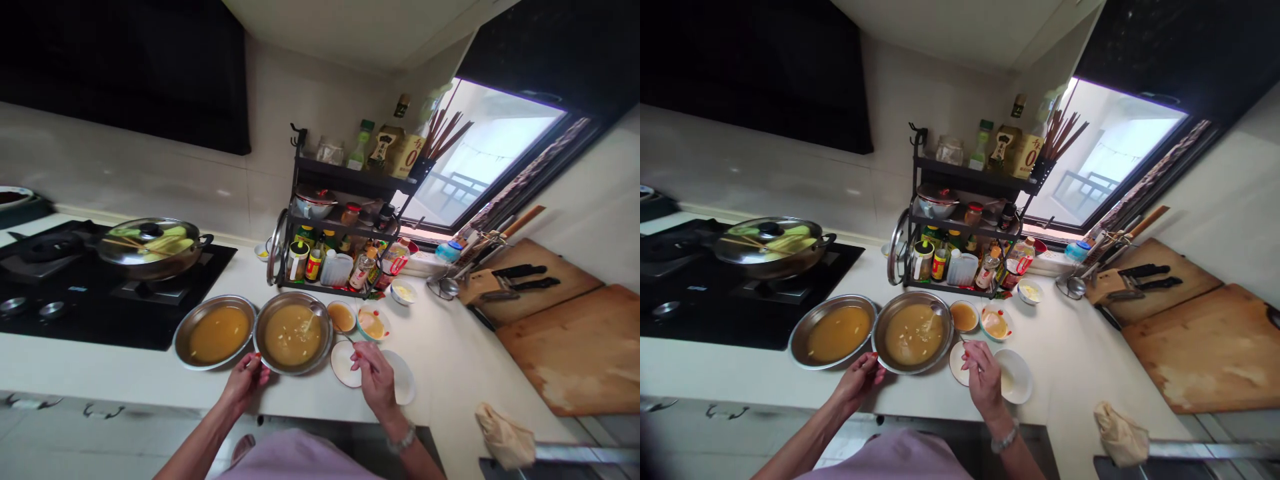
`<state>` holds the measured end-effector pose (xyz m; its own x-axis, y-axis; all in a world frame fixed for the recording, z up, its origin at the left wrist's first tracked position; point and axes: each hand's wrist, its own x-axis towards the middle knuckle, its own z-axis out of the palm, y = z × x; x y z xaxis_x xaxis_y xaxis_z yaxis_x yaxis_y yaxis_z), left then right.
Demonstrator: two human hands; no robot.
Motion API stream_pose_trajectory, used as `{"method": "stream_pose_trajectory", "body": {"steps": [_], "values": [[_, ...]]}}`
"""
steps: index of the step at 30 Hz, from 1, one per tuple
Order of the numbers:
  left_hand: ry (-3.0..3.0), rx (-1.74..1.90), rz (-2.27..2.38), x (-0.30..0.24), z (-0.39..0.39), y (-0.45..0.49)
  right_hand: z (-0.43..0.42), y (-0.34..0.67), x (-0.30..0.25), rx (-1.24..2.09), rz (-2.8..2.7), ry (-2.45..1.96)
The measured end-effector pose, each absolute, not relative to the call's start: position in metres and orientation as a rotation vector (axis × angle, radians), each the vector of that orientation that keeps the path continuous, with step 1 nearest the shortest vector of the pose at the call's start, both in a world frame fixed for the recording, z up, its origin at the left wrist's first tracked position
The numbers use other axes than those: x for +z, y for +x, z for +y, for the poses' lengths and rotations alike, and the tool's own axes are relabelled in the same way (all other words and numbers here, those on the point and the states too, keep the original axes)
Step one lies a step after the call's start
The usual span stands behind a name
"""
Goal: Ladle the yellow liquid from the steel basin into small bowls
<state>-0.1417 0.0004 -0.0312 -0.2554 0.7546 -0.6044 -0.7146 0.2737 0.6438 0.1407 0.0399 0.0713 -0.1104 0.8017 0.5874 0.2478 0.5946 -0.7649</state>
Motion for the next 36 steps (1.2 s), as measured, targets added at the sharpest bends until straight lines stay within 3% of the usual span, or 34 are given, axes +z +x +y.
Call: {"method": "stream_pose_trajectory", "body": {"steps": [13, 24, 36], "values": [[0.072, 1.470, 1.267, -0.033, -0.006, -0.119, 0.065, 0.263, 0.054, 0.516, -1.133, -1.372], [0.107, 1.515, 1.361, -0.030, -0.006, -0.110, 0.082, 0.291, 0.029, 0.718, -0.842, -1.301], [0.135, 1.526, 1.369, -0.032, -0.008, -0.112, 0.082, 0.290, 0.036, 0.683, -0.789, -1.267]]}}
